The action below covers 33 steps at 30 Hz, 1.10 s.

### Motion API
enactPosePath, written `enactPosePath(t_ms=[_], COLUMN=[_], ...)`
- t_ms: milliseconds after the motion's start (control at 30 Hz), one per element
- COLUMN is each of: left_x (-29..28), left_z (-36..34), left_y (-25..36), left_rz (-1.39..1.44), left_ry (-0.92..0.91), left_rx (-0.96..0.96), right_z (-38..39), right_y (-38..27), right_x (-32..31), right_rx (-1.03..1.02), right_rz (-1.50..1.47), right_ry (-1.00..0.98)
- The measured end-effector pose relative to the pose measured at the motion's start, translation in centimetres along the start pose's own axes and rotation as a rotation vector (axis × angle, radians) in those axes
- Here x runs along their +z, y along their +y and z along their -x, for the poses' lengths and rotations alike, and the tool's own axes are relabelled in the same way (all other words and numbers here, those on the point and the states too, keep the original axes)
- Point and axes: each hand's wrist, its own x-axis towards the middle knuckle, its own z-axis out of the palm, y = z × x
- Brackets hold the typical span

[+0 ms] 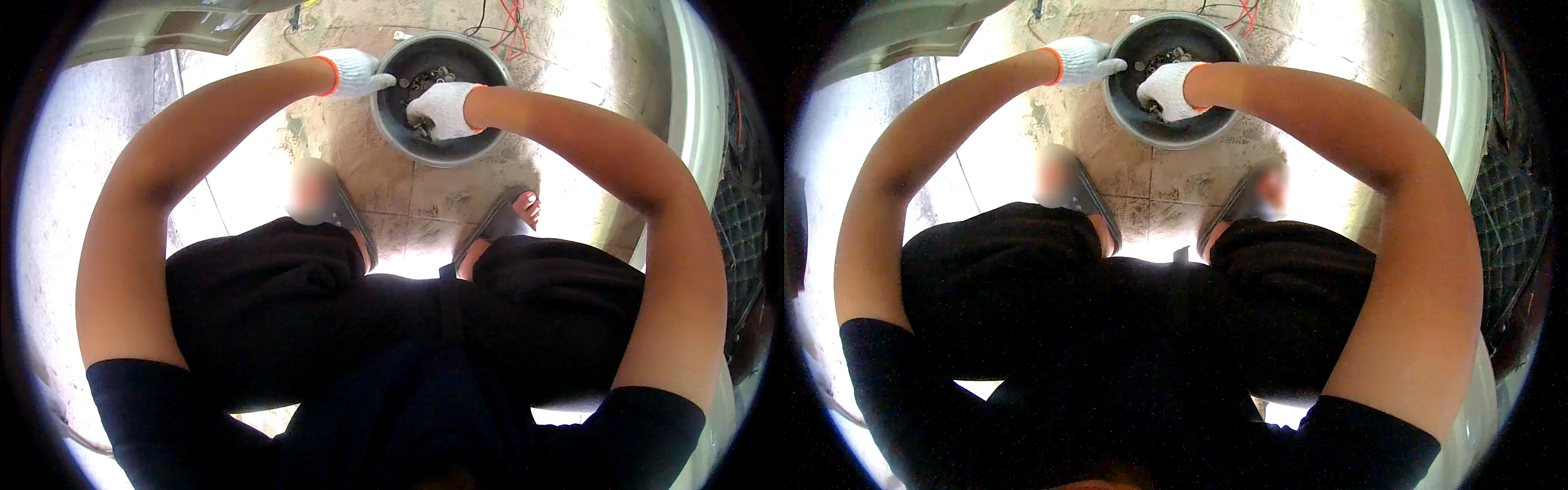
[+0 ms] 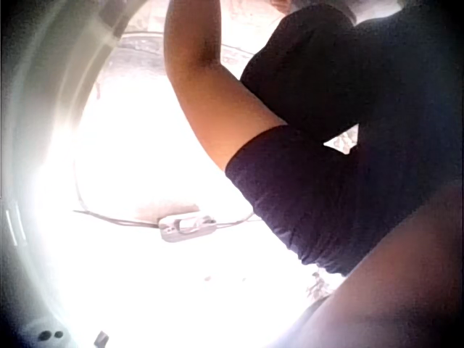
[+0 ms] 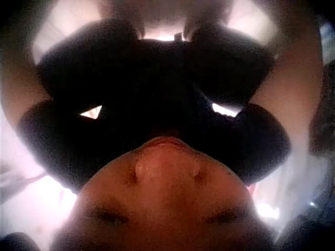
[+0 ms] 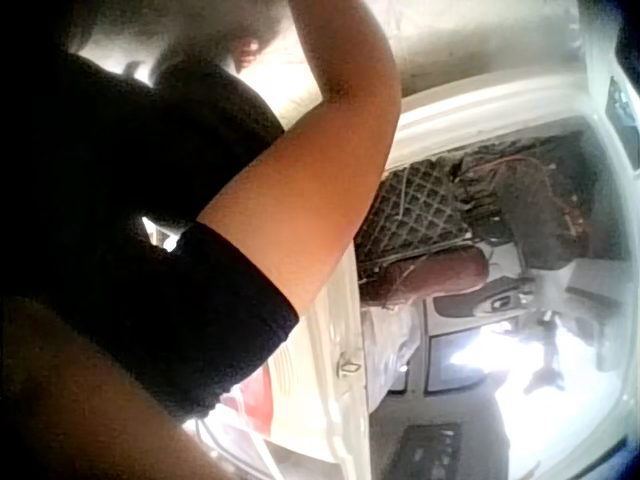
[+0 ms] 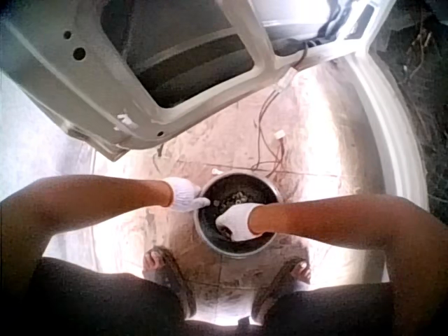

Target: The person installs a window regulator mechanism into the inner cavity of a car door. They position the metal assembly, align it with the door frame, and secure it using a screwdriver to tighten bolts. The person also handles a bucket of hardware and sorts through small parts during the process.

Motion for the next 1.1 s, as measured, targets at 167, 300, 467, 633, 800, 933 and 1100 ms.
enactPosePath(t_ms=[167,300,467,633,800,933,1100], left_x=[0.0,0.1,-0.4,0.6,0.0,-0.3,0.0], left_z=[0.1,0.5,0.0,0.0,0.0,0.2,0.2], left_y=[0.4,0.1,0.4,-0.4,0.0,0.4,0.2], left_rz=[0.035,0.058,0.013,0.062,0.052,0.054,0.058], left_ry=[0.000,0.009,-0.021,-0.008,-0.005,0.001,0.016], left_rx=[-0.027,0.001,-0.007,-0.026,0.003,0.005,0.018], right_z=[1.0,3.2,3.8,2.3,2.6,2.4,3.0], right_y=[0.4,0.4,4.4,6.8,7.6,8.5,3.5], right_x=[-5.9,-12.4,-13.3,-11.6,-11.4,-10.0,-10.1], right_rx=[0.206,0.413,0.465,0.193,-0.137,-0.179,0.306], right_rz=[0.106,-0.168,-0.325,0.297,0.780,0.588,-0.468], right_ry=[-0.026,-0.133,-0.139,-0.037,-0.341,-0.188,-0.139])
